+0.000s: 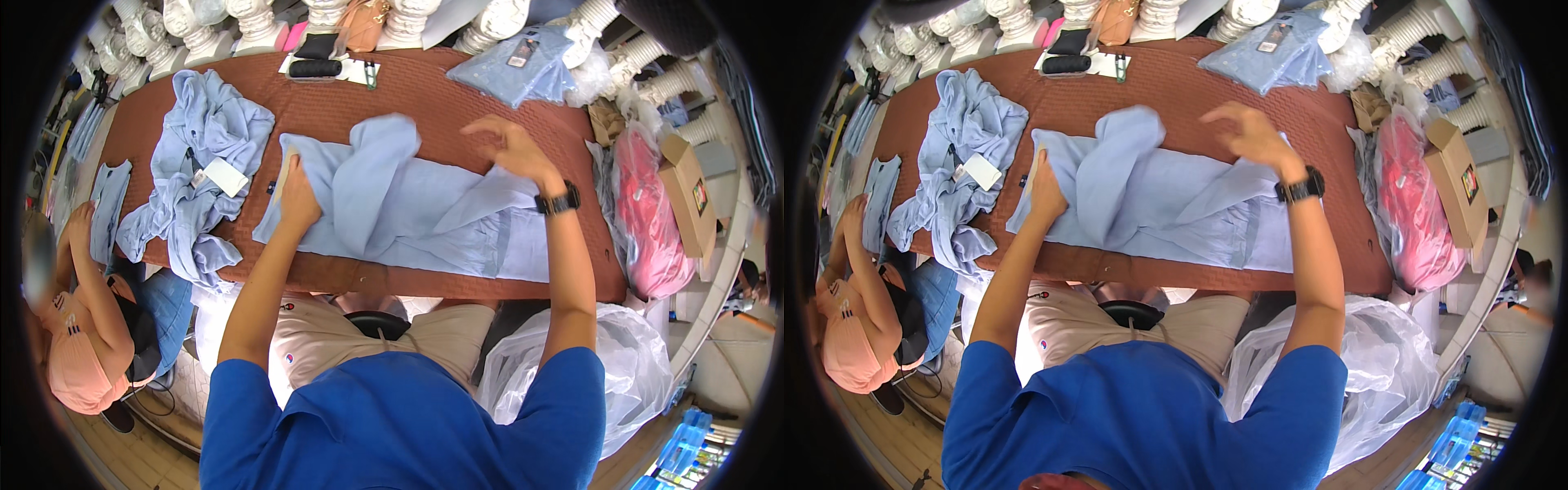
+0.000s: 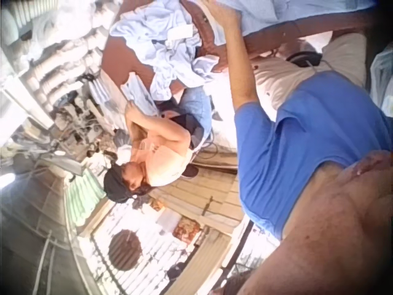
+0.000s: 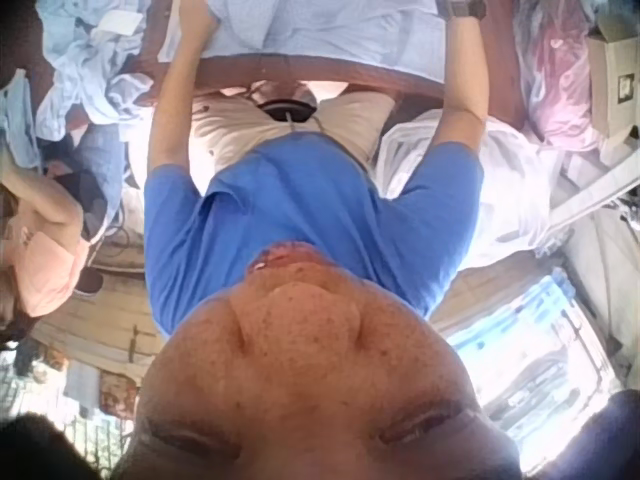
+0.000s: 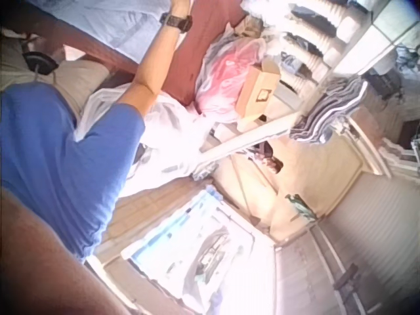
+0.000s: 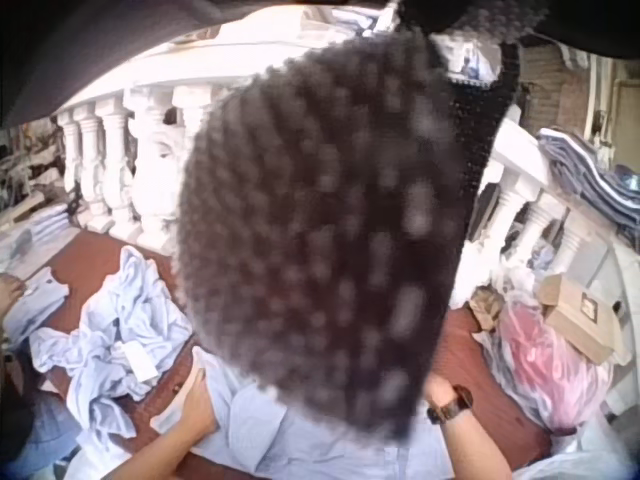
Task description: The person folds a light blue button-down shirt on a workstation. The person spreads the shirt flat, inserts a cardboard support and a plastic sheet, folds the sleeves and sides over the supports, and then places the folded shirt into a clear plastic bag.
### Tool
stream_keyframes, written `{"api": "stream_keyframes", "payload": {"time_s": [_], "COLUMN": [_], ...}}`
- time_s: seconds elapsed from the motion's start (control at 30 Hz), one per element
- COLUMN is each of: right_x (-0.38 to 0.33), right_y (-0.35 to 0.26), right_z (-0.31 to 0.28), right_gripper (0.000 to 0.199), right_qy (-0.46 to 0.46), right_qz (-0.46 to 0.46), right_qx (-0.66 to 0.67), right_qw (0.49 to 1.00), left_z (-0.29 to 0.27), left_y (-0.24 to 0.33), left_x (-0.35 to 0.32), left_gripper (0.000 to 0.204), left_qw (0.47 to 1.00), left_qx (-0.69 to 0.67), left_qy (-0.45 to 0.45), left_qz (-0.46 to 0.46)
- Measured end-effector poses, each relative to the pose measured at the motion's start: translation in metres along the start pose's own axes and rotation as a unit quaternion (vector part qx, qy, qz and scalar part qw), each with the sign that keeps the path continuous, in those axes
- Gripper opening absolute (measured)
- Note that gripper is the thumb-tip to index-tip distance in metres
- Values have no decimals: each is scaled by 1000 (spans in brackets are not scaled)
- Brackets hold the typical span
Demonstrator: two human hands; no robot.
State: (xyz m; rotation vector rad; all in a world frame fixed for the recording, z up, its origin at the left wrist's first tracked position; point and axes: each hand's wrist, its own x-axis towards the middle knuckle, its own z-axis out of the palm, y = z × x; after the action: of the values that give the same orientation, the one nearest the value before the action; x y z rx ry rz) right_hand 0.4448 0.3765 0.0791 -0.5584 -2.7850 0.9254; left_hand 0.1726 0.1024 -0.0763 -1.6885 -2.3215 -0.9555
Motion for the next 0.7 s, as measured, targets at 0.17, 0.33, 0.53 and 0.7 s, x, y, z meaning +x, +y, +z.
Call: {"api": "stream_keyframes", "payload": {"time_s": [0.17,0.33,0.53,0.7], "right_x": [-44,-86,-181,-240], "right_y": [127,139,40,27], "right_z": [20,-5,-44,8], "right_gripper": [46,24,22,35], "right_qy": [1,40,91,-177], "right_qz": [56,52,111,280], "right_qx": [-347,-572,-582,-457], "right_qw": [936,817,800,825], "left_z": [17,19,0,18], "left_y": [-32,-23,0,-25], "left_x": [-11,-9,-3,-9], "left_gripper": [65,73,57,53], "left_qw": [999,996,1000,998], "left_qx": [-7,-24,-1,51], "left_qy": [11,-5,4,11], "left_qz": [-35,-90,-31,39]}}
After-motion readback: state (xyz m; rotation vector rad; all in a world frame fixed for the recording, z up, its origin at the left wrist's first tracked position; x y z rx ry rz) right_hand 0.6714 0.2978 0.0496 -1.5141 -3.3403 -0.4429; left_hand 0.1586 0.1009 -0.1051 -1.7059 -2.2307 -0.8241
